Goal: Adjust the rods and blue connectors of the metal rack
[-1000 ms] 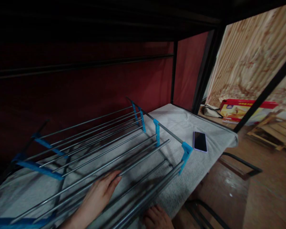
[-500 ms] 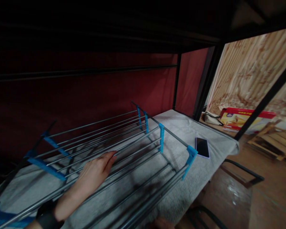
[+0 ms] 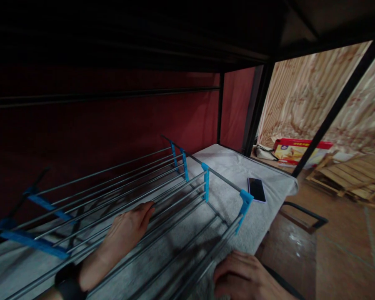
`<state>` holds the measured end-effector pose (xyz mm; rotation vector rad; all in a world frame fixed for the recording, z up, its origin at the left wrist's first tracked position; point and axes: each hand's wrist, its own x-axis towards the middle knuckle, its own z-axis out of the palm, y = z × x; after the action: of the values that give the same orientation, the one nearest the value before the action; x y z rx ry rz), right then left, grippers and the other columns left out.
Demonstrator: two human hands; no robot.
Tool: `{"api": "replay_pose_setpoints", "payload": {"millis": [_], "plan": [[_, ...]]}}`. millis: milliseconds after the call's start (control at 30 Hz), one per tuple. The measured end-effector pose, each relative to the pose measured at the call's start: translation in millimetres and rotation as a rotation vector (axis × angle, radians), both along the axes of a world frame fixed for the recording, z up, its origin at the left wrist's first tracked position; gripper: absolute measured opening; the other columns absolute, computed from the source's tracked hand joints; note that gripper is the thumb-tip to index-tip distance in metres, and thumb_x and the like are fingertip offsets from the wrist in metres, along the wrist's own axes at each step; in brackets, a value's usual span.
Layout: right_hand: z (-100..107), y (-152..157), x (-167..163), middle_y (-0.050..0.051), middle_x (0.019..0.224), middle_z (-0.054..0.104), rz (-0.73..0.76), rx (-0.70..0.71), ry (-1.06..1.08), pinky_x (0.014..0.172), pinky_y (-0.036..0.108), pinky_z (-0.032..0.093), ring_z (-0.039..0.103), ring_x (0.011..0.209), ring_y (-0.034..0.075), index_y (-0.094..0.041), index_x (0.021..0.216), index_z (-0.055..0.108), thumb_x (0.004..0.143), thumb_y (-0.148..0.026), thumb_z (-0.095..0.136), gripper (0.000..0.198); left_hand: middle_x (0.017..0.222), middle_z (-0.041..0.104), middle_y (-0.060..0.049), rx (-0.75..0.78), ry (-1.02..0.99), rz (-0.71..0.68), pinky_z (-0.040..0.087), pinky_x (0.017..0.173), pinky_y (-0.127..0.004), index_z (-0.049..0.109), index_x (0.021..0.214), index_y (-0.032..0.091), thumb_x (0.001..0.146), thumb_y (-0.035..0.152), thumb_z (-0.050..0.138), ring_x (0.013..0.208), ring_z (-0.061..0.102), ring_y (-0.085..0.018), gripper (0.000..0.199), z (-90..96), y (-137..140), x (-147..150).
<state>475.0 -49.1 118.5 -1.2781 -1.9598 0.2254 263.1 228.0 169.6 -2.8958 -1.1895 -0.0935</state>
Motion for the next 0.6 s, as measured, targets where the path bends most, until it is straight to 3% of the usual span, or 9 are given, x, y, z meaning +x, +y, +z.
{"api": "replay_pose_setpoints", "payload": {"millis": [133, 267, 433, 600], "plan": [[53, -1, 32, 0.007, 0.101, 0.074, -0.165, 0.166, -0.093, 0.084, 0.027, 0.056, 0.070, 0.093, 0.015, -0.021, 0.106, 0.065, 0.105, -0.017, 0.040, 0.026, 0.108, 0.079, -0.012, -0.009, 0.014, 0.011, 0.058, 0.085, -0.044, 0.065, 0.128, 0.020, 0.104, 0.035, 0.030, 0.097, 0.076, -0.032, 0.045, 3.4, 4, 1], [78, 18, 81, 0.008, 0.108, 0.072, -0.343, 0.189, -0.102, 0.086, 0.029, 0.056, 0.069, 0.102, 0.018, -0.023, 0.110, 0.067, 0.103, -0.017, 0.043, 0.026, 0.109, 0.079, -0.012, -0.041, 0.012, 0.009, 0.058, 0.089, -0.044, 0.065, 0.129, 0.021, 0.103, 0.036, 0.029, 0.098, 0.076, -0.032, 0.047, 3.8, 7, 0], [78, 62, 127, 0.009, 0.111, 0.070, -0.512, 0.096, -0.006, 0.092, 0.037, 0.056, 0.068, 0.104, 0.022, -0.023, 0.107, 0.070, 0.102, -0.027, 0.044, 0.027, 0.119, 0.077, -0.013, -0.110, -0.068, -0.013, 0.057, 0.093, -0.045, 0.065, 0.131, 0.020, 0.102, 0.039, 0.029, 0.104, 0.075, -0.032, 0.050, -0.8, 8, -2], [56, 92, 134, 0.009, 0.120, 0.069, -0.531, -0.029, 0.028, 0.091, 0.039, 0.057, 0.069, 0.103, 0.023, -0.023, 0.118, 0.068, 0.099, -0.029, 0.048, 0.028, 0.118, 0.077, -0.011, -0.125, -0.065, 0.001, 0.057, 0.093, -0.045, 0.064, 0.131, 0.022, 0.102, 0.040, 0.028, 0.102, 0.075, -0.031, 0.050, -3.0, 8, -2]]}}
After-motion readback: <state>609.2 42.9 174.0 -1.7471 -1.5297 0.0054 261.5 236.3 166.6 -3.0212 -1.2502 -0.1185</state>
